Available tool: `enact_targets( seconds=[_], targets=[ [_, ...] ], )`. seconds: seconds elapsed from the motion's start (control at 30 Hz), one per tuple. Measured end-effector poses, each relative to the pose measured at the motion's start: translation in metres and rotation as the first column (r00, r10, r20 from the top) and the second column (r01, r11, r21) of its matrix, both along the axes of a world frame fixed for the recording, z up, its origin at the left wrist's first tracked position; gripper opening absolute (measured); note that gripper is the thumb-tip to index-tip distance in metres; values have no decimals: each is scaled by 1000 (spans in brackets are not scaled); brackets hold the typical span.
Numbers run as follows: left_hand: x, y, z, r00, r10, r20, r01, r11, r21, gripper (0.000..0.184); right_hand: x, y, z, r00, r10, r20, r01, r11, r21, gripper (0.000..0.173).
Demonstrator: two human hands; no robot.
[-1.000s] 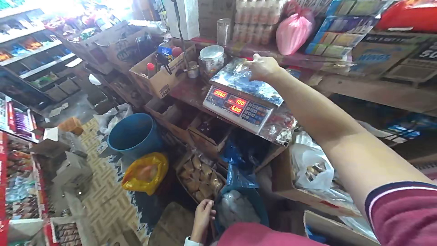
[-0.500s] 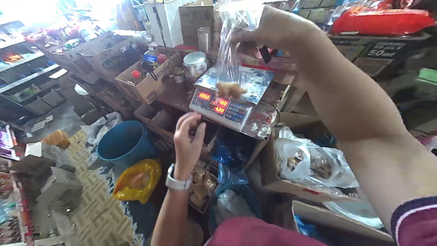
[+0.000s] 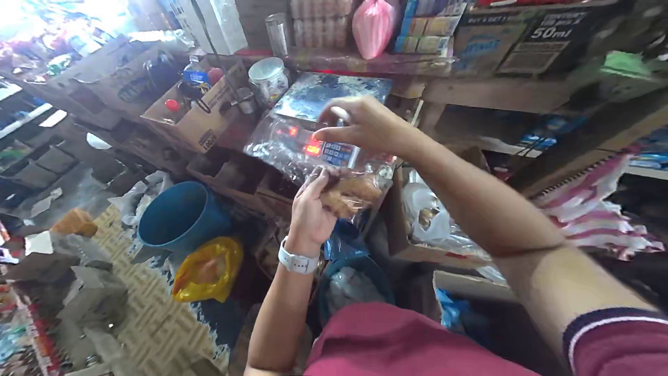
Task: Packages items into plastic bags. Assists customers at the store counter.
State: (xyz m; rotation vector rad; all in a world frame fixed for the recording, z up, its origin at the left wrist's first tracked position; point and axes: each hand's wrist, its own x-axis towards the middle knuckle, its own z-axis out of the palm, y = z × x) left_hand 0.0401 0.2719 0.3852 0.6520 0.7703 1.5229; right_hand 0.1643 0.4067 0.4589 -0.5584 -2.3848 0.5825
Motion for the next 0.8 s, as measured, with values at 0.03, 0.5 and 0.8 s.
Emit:
enact_targets(
  seconds=[0.03,0.5,0.8],
  targets=[
    [4,1,-2,996,88,36,-87,996,-12,40,12,-9,-13,998,-29,-58,24,996,-81,30],
    [3,-10,-42,918,351,185,-384,904,189,49,33,-60,-124,981,-70,-182,-37,850,-525,26],
    [-7,-17,-55,883,421,209,-437,899,38,55,70,41,-137,812,-562,158,555,827,88,28]
  ],
)
